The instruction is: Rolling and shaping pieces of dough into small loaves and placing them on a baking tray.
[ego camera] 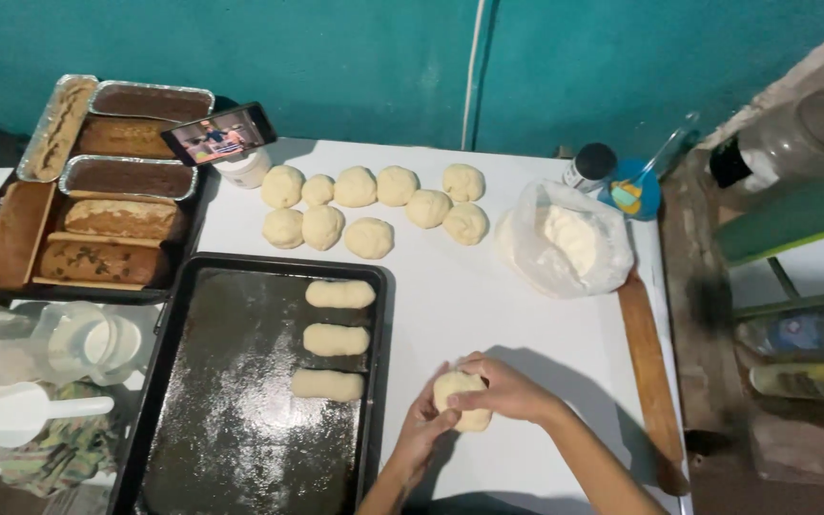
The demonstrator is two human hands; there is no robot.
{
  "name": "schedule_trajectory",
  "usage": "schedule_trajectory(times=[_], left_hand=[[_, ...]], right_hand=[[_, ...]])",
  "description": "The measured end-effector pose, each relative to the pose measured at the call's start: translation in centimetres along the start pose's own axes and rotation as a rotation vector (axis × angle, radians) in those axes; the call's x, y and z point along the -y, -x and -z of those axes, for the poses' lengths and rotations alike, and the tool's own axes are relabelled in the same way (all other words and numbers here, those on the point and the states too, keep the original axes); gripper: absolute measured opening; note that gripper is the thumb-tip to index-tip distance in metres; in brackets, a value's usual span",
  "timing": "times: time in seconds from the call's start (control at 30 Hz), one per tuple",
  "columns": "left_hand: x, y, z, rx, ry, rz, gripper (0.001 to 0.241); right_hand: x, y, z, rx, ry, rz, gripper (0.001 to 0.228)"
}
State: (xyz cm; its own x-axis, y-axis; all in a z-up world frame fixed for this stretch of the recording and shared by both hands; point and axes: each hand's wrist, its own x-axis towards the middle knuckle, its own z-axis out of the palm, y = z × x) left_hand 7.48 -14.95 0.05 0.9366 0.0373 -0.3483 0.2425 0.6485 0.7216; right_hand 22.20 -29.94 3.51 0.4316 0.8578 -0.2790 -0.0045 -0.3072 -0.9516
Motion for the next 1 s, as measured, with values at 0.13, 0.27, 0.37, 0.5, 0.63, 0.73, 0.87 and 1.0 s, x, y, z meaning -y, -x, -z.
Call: schedule_trajectory(times=[0.13,0.27,0.37,0.5,0.63,0.73,0.87,1.0], left_hand=[[6.8,-1.5,-0.6,-0.061,0.079,0.151,0.069],[4.5,-0.5,-3.0,-0.111,0.418,0.278,0.059],[5.1,0.5,-2.4,-0.148,0.450,0.262,0.058],[5.7,1.7,-0.5,-0.256,0.395,0.196,0.061],[5.1,4.3,0.1,-0.448,0.419,0.209,0.058],[4.4,5.6,-0.1,-0.443,0.460,0.151,0.059],[4.4,6.3,0.8,-0.441,0.476,0.087,0.050],[4.7,6.8,2.7,-0.473,0.478,0.075,0.044]], right_hand=[[2.0,2.3,6.1,-0.525,0.593,0.295,0.032],[0.5,-0.3,17.5,-0.964,0.692,0.090,0.018],[-3.8,-4.1,21.9,-0.844,0.847,0.045,0.032],[-8.7,-7.8,23.3,-0.714,0.935,-0.025,0.045],[-4.7,-6.6,23.9,-0.692,0.879,-0.119,0.031],[-2.4,-5.9,25.1,-0.721,1.009,-0.012,0.021],[5.0,-2.2,21.9,-0.692,0.921,-0.014,0.025],[11.7,2.4,15.0,-0.420,0.779,-0.089,0.031]])
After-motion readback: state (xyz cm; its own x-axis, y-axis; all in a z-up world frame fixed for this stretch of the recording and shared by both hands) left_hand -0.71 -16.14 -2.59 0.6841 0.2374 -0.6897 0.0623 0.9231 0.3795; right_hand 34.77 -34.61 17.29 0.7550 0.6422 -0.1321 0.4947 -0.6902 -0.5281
